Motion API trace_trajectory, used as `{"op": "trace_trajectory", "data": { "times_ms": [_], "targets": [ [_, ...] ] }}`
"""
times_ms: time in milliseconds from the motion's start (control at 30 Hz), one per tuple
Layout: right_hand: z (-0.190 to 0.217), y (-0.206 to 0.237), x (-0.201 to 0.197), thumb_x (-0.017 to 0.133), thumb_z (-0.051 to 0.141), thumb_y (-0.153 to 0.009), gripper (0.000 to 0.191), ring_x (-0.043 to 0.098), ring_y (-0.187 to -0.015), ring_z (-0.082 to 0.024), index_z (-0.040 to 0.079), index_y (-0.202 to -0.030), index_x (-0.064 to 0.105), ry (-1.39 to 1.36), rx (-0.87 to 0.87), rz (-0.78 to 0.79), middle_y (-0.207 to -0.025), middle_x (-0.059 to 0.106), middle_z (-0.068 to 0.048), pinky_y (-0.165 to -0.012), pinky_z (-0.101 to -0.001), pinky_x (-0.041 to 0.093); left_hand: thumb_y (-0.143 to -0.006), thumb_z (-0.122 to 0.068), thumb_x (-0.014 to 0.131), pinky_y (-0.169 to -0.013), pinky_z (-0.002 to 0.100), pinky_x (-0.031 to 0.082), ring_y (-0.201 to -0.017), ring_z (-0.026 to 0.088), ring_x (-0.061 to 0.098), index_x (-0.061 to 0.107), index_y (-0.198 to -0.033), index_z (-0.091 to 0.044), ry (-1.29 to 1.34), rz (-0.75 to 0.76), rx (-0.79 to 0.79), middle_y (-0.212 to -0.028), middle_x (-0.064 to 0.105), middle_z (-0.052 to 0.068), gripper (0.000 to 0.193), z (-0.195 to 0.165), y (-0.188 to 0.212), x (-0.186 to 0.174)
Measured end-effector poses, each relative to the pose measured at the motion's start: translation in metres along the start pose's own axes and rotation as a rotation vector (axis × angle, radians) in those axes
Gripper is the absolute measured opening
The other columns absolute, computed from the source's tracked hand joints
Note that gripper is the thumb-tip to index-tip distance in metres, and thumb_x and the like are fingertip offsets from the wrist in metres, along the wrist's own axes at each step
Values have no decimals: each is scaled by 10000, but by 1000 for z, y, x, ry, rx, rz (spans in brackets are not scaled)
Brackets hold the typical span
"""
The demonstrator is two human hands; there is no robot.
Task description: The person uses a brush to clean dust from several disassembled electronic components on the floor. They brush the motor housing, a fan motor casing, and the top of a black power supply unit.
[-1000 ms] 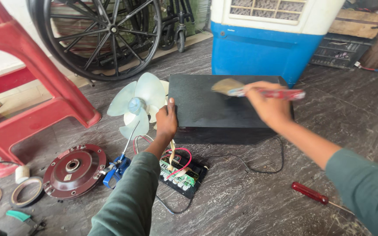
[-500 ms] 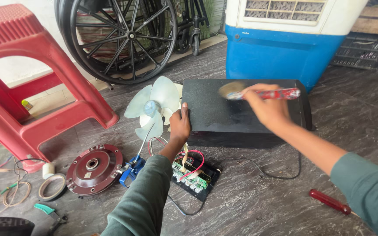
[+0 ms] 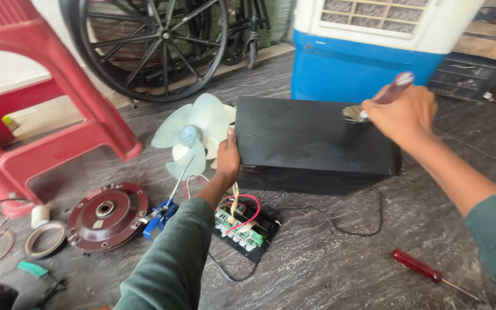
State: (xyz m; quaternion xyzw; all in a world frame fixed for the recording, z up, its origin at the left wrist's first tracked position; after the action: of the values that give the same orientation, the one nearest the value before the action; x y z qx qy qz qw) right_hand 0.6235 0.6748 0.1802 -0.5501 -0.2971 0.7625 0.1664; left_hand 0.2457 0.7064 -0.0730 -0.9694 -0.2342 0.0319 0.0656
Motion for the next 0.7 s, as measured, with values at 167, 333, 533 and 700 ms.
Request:
{"op": "trace_trajectory", "data": {
  "times_ms": [167,333,533,700],
  "targets": [
    [102,34,51,701,143,-781,145,683,-595,-129,47,-677,671,-611,-212,277,-614,690,-68,-584,-317,515,-1031,-456,400,-961,339,448,-1011,207,642,666,-1196,76,138,71,64,-1116,725,140,618,-6,-8,0],
    [130,79,72,667,17,-785,30,619,-703,-118,14,-805,645,-1202,-289,569,-796,639,-60,-621,-285,499,-1028,-411,426,-904,335,495,-949,214,678,692,-1149,78,251,127,-136,-1060,746,155,570,-2,2,2],
    [37,65,87,608,-51,-755,74,628,-614,-188,-24,-792,666,-1262,150,620,-745,665,-117,-577,-330,526,-1018,-415,502,-868,346,516,-921,214,674,701,-1139,69,415,183,-175,-1041,741,153,538,0,16,0],
    [42,25,48,662,-11,-877,37,661,-809,-171,-4,-897,693,-995,-192,70,-915,667,-92,-754,-290,536,-1005,-436,538,-874,314,522,-942,197,682,709,-1139,63,383,201,-174,-1070,748,147,544,-5,13,-7]
  ]
}}
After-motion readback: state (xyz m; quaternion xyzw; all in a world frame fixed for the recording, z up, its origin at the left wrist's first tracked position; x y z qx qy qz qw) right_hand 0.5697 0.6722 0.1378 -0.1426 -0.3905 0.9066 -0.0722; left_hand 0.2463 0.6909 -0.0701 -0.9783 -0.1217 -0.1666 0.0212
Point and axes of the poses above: each hand's wrist, its own y-axis away from the middle knuckle, its own x-axis out of the palm, z = x × y, the point moved 8 cm from there along -y, towards the middle knuckle
